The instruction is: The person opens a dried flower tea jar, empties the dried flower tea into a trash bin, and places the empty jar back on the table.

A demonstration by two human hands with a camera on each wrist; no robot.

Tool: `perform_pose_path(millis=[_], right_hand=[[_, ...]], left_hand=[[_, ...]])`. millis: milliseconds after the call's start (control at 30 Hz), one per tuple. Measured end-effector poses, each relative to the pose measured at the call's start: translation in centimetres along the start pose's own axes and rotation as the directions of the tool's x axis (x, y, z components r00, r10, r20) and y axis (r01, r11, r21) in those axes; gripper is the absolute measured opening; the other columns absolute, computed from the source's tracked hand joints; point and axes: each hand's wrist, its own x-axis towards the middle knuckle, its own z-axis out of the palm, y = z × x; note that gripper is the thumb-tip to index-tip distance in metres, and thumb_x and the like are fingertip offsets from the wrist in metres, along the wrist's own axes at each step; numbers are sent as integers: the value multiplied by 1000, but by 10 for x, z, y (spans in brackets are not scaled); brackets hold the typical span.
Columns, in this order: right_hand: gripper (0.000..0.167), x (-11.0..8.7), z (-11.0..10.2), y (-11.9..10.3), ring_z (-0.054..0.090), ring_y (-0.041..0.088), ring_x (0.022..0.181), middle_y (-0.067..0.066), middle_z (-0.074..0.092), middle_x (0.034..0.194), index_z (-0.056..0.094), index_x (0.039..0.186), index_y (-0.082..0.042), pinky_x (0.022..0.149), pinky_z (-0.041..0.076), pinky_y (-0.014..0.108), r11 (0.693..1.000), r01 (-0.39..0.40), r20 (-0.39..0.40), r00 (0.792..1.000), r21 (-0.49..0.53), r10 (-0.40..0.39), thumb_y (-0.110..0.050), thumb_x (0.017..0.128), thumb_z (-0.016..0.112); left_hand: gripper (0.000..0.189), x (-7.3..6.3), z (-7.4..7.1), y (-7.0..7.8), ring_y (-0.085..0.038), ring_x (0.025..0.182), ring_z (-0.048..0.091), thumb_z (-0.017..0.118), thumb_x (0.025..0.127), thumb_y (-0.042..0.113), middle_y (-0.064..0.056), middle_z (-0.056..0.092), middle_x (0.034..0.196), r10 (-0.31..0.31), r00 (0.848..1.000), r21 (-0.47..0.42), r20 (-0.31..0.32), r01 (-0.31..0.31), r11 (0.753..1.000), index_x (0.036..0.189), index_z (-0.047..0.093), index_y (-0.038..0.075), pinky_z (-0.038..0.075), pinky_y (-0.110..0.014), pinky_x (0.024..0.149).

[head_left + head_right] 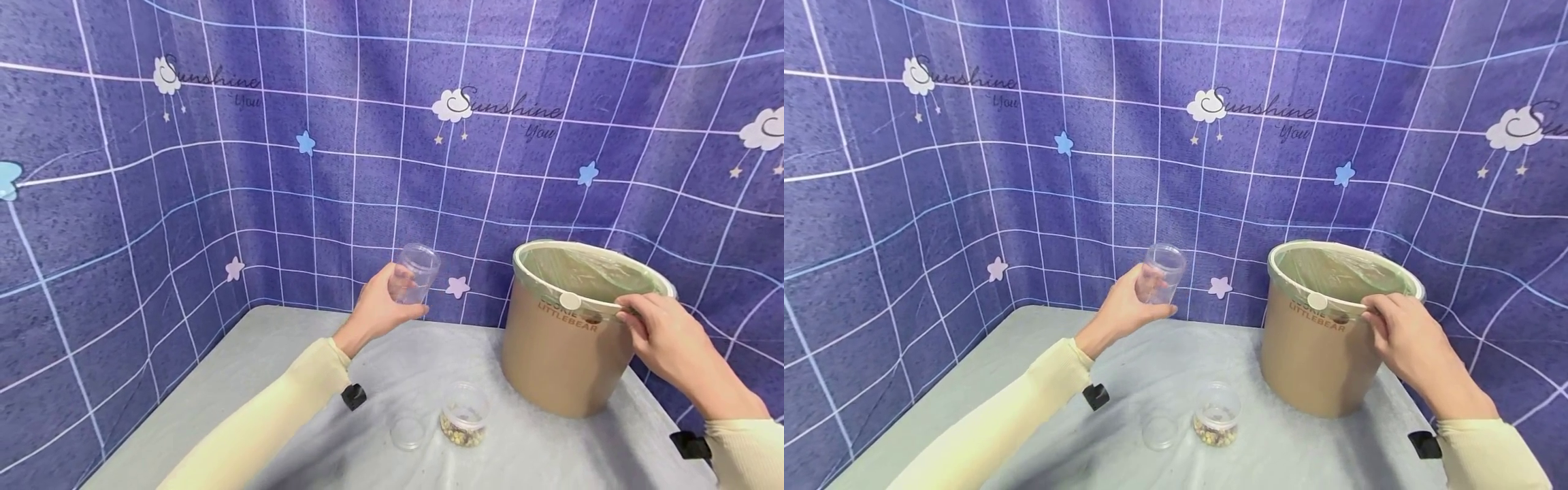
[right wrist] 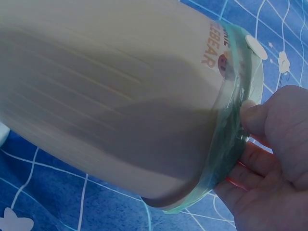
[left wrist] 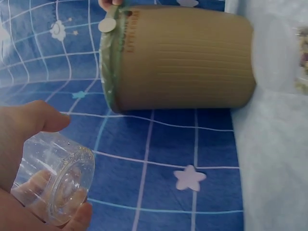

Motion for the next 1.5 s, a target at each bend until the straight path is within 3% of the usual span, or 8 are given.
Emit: perform_pose_path(millis=[333, 533, 767, 1000, 1100, 1267, 1500], right_hand=[[27, -1, 0, 7, 58, 39, 73, 19, 65, 82, 65, 97, 4, 71, 39, 48, 1000, 28, -17, 999, 5, -28, 13, 72, 70], [27, 0, 0, 6, 61, 39, 76, 21, 66, 85, 65, 98, 4, 73, 41, 51, 1000, 13, 1, 1000, 4, -13, 13, 73, 71], [28, -4, 1, 5, 61, 40, 76, 22, 66, 85, 65, 99, 4, 73, 41, 52, 1000, -2, 11, 1000, -3, 2, 13, 73, 71], [23, -3, 1, 8, 60, 39, 74, 21, 67, 85, 65, 99, 7, 73, 39, 47, 1000, 23, -1, 1000, -3, -23, 11, 77, 70], [23, -4, 2, 8, 60, 39, 74, 20, 67, 84, 65, 99, 7, 73, 38, 45, 1000, 26, -1, 1000, -1, -26, 11, 77, 69], [24, -3, 4, 6, 59, 39, 74, 20, 67, 85, 65, 100, 6, 73, 38, 46, 1000, 29, -3, 1000, 4, -29, 10, 77, 69], [24, 1, 4, 4, 61, 42, 76, 23, 67, 86, 65, 99, 6, 75, 39, 50, 999, 31, -11, 999, 12, -31, 12, 76, 68]], left_hand=[[58, -39, -2, -42, -25, 111, 69, 90, 71, 13, -6, 74, 112, -5, 1000, -124, 13, 7, 992, 119, 59, 7, 54, -45, 98], [59, -63, -5, -67, -24, 111, 68, 93, 70, 17, -1, 72, 114, -62, 998, -96, 27, 64, 993, 119, 61, 17, 54, -47, 98], [64, -89, -7, -90, -25, 110, 68, 94, 68, 11, -11, 71, 118, -81, 994, -121, 75, 89, 989, 122, 60, 11, 53, -46, 101], [74, -109, -7, -107, -23, 108, 66, 97, 65, 23, -6, 69, 114, -177, 979, -82, 100, 185, 979, 127, 59, 12, 52, -41, 96], [77, -116, -6, -114, -22, 109, 65, 97, 65, 25, -9, 69, 117, -200, 973, -72, 114, 209, 975, 130, 57, 11, 51, -41, 96], [77, -126, -4, -122, -27, 111, 66, 96, 67, 21, -18, 68, 121, -216, 969, -99, 119, 228, 969, 131, 56, 7, 54, -44, 93], [79, -133, -3, -126, -28, 110, 66, 96, 66, 17, -17, 70, 118, -223, 970, -135, 100, 236, 962, 133, 57, 6, 54, -45, 93]])
